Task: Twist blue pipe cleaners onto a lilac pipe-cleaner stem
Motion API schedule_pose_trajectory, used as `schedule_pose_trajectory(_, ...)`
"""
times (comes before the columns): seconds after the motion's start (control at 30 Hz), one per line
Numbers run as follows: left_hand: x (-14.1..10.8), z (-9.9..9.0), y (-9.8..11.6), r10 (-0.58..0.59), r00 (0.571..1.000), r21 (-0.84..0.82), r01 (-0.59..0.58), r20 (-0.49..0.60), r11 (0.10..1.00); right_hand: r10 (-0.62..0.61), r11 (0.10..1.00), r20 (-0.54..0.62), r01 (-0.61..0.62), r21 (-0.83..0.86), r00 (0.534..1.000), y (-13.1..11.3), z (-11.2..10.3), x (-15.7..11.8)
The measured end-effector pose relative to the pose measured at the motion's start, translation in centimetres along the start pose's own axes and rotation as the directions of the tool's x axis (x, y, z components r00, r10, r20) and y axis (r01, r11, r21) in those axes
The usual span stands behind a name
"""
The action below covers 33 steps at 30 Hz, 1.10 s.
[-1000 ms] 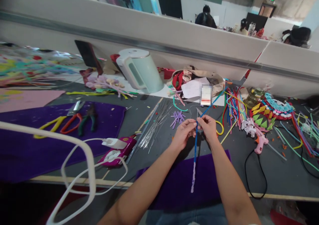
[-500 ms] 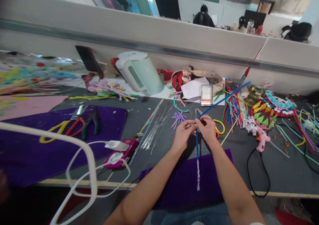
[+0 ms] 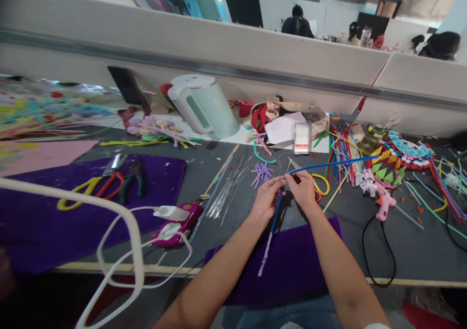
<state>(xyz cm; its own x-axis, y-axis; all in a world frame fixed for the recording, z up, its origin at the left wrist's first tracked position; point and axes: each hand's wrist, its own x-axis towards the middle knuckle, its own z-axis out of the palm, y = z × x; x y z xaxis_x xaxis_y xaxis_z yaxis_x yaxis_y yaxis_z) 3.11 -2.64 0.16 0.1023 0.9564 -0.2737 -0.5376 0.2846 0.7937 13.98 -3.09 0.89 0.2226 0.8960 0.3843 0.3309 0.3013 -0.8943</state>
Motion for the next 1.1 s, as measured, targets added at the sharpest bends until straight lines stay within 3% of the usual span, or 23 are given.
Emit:
schedule_pose_trajectory(0.37, -0.3, 0.4, 0.4, -0.091, 0.996, -0.077, 0.090, -0.017, 0.993, 0.253, 0.925, 0.006, -0.244, 0.292, 0.967, 1.0, 0.7, 0.2)
schedule_pose_trajectory(0.6, 0.3, -0.1, 0.3, -0.161, 0.980, -0.155, 0.178, 0.113, 0.972, 0.381, 0.737, 0.127, -0.384, 0.557, 0.916, 0.7, 1.1, 0.2)
schedule_pose_trajectory(0.87, 0.2, -0.2, 0.6, -0.170, 0.959, -0.196, 0.215, 0.225, 0.957, 0.467, 0.555, 0.220, -0.478, 0.681, 0.856, 0.4, 1.4, 0.2)
schedule_pose_trajectory(0.97, 0.2, -0.4, 0.8, -0.175, 0.956, -0.185, 0.221, 0.237, 0.957, 0.467, 0.550, 0.235, -0.488, 0.678, 0.852, 0.2, 1.3, 0.1)
schedule_pose_trajectory(1.1, 0.4, -0.5, 0.8, -0.198, 0.951, -0.158, 0.239, 0.240, 0.958, 0.404, 0.640, 0.183, -0.420, 0.643, 0.896, 0.3, 1.3, 0.1)
